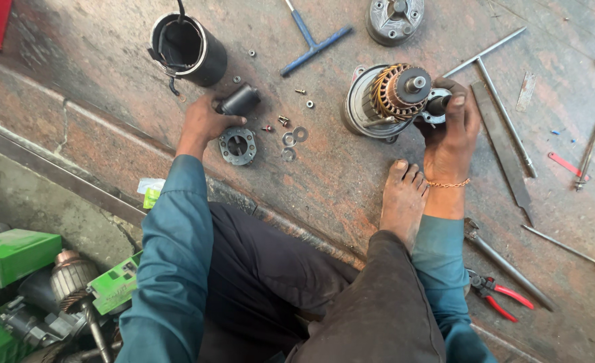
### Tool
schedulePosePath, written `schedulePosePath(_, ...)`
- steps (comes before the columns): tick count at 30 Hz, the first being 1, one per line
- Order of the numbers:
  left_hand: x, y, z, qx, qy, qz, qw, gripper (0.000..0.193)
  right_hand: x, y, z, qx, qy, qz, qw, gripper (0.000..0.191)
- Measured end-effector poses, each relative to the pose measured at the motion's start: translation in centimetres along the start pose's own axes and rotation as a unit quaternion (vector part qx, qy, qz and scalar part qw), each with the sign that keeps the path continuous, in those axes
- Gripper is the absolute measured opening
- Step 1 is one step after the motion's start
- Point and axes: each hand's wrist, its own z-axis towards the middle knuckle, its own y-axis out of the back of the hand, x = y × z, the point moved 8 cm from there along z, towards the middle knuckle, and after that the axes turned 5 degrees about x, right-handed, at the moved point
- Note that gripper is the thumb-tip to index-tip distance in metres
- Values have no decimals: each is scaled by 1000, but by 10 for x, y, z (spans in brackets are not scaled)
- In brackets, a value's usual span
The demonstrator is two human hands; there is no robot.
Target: The person sits on the workshop floor disassembling and reassembling an electric starter motor. They use a screwdriver to pry components, fit the armature into the red housing, drive a long rod to seat parts, insert carbon brushes into the cylindrical casing, and fit the end plate and flange onto the assembled motor.
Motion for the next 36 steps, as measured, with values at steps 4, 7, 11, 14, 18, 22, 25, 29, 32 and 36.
schedulePosePath(4,-16,10,-4,-27,-11,96,995,72,1,1,0,-11,19,-33,999,45)
schedulePosePath(7,-46,25,-19,-102,-72,129,984,64,5,3,1,-12,2,-30,999,50)
schedulePosePath(11,-90,39,-48,-158,-123,186,962,58,31,-7,-5,9,68,-97,993,57)
schedulePosePath(14,-115,46,-77,-120,-137,194,964,63,75,-24,-29,-46,258,-270,927,58)
schedulePosePath(18,-162,45,-120,-31,-205,174,963,64,88,-34,-56,-48,176,-230,956,49)
schedulePosePath(22,-211,13,-159,65,-234,168,955,65,72,-101,-103,332,154,-388,846,87)
schedulePosePath(25,-243,-14,-185,47,-214,144,965,68,46,-87,-113,284,79,-512,807,88)
schedulePosePath(29,-259,-59,-199,119,-152,149,970,75,18,-49,-116,260,29,-500,826,80)
schedulePosePath(32,-267,-75,-199,125,-192,131,965,69,-5,-16,-121,195,-22,-561,805,80)
schedulePosePath(36,-264,-76,-187,134,-259,-50,955,47,-23,7,-121,136,-57,-85,985,77)
